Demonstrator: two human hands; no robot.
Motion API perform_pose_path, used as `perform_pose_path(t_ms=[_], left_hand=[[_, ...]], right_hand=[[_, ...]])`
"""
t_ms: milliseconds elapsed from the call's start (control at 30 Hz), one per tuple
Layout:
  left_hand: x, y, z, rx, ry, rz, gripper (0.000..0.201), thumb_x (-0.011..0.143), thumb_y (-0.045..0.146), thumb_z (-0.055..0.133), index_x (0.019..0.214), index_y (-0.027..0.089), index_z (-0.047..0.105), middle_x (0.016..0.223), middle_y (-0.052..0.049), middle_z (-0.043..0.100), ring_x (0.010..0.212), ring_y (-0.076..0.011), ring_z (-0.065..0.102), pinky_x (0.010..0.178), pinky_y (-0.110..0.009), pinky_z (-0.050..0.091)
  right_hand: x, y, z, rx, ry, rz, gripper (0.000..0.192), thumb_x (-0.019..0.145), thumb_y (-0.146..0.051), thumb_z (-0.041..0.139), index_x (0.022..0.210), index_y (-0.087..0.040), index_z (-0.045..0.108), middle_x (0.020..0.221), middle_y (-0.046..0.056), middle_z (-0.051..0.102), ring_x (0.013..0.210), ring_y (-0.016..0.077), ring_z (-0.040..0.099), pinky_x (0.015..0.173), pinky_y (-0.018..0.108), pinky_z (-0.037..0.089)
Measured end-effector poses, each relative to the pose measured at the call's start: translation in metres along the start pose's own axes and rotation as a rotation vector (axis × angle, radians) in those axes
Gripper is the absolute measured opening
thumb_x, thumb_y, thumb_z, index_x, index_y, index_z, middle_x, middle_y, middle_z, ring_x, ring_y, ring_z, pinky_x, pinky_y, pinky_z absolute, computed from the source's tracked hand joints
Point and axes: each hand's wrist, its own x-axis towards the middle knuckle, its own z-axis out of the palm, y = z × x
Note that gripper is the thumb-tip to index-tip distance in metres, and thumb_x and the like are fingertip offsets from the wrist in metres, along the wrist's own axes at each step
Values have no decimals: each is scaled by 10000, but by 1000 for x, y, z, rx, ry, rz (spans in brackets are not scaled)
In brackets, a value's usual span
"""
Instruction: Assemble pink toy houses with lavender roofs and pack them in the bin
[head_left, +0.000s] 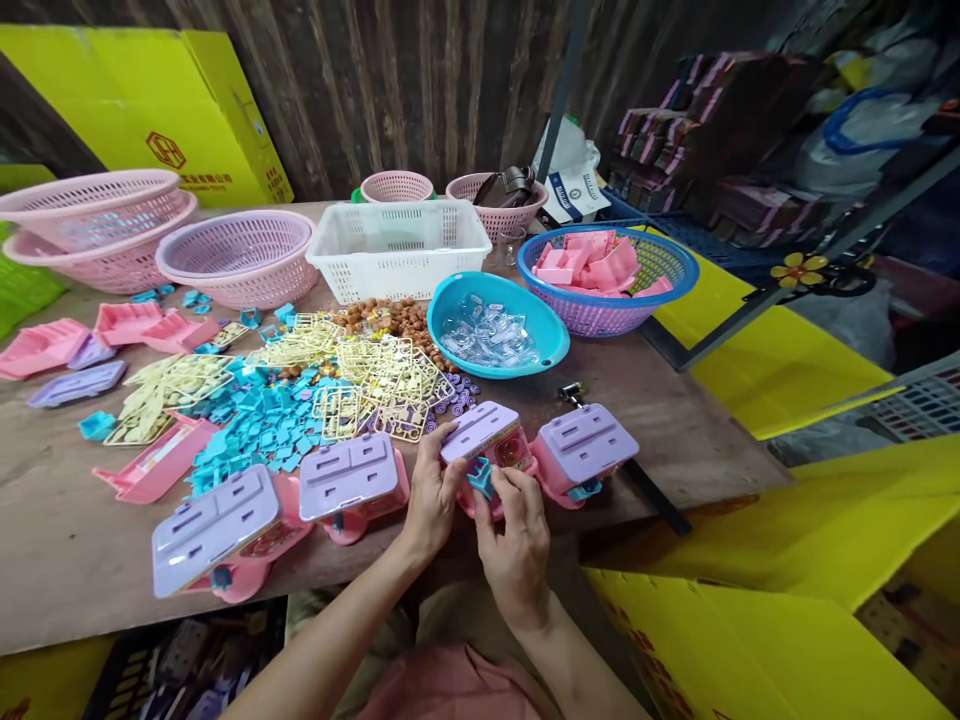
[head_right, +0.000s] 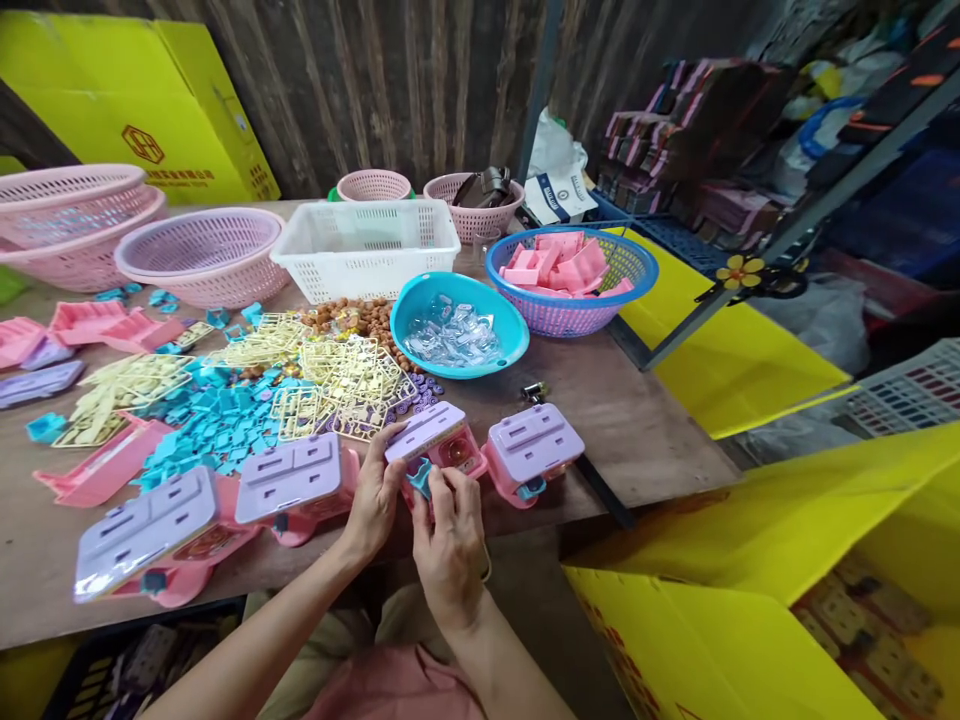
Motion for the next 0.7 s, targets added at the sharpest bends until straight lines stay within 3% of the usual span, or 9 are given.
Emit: perform_pose_path(t_ms=[300, 700], left_hand=[[3, 8, 2, 21, 54, -43, 464, 886, 539, 354, 1173, 193, 473, 1115, -86, 551, 1028, -226, 511, 912, -376, 390], [6, 12, 1, -3, 63, -91, 471, 895, 544, 328, 1154, 177, 470, 1090, -85, 565, 1003, -212, 521, 910, -363, 391]], right_hand=[[9, -8, 8, 41, 24, 53, 216, 868, -115, 475, 1076, -173, 482, 965, 102, 526, 924, 206, 543, 774, 392, 516], [12, -4, 12, 15, 4, 12, 242, 879, -112, 475, 1098, -208, 512, 957, 84, 516, 877, 183, 552, 708, 336, 526]])
